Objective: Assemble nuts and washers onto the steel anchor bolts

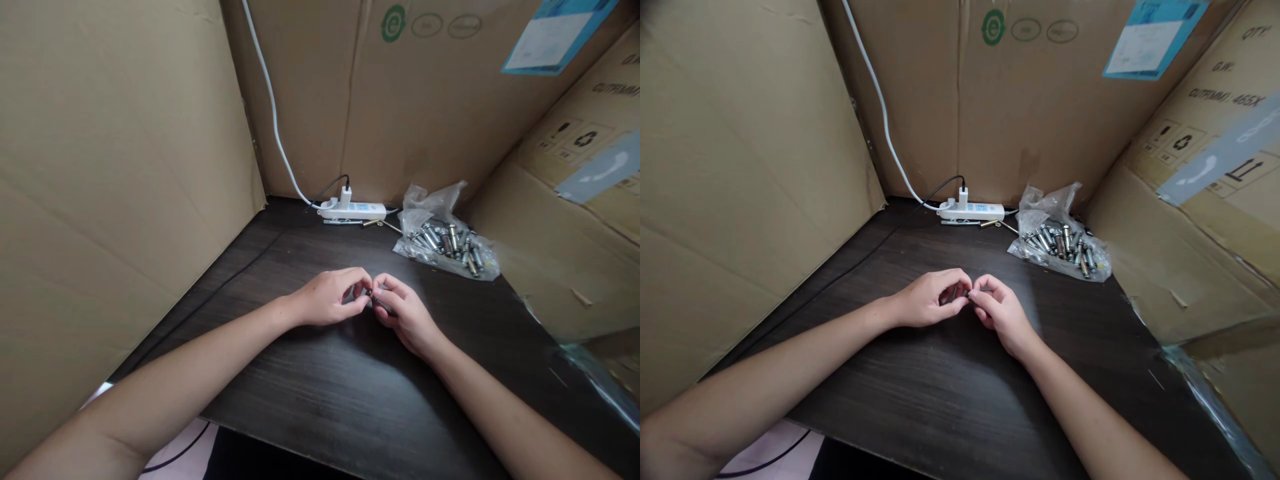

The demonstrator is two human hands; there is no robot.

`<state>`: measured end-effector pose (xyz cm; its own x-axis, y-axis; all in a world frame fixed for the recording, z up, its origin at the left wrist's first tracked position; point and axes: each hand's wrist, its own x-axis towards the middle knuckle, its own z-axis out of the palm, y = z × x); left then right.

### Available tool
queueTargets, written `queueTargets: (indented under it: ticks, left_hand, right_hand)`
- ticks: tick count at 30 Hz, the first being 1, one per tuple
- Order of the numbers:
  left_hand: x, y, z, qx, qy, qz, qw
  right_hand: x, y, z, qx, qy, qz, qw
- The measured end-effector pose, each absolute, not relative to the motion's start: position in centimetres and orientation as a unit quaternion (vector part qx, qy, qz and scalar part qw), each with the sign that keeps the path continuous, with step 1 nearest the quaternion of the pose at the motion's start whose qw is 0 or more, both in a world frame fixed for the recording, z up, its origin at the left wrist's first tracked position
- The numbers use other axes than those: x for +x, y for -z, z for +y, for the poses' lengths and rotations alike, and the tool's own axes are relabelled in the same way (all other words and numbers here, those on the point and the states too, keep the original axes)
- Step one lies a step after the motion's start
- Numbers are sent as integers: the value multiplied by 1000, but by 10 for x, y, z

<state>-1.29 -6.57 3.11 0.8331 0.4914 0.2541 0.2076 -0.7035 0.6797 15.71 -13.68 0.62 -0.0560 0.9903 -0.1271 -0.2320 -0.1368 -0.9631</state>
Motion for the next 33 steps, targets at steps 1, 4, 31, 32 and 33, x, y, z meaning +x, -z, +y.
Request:
queueTargets:
  ticks: [1,4,31,32,33]
  left_hand:
    - [-13,-31,-66,900,-212,192,328]
    - [-13,-32,-67,906,-210,189,315]
    - [-16,-30,-59,910,-206,216,288]
    - [-16,-29,-58,911,-205,215,285]
    - [-16,-29,-57,914,-202,210,283]
  right_hand:
    - [157,-6,-137,-460,-598,-412,511]
    - [156,-7,-137,-463,-589,-414,517]
    - [155,-11,-136,-547,-433,-539,472]
    - [155,-12,-136,-547,-428,-545,470]
    - [154,-13,-137,-547,-424,-549,469]
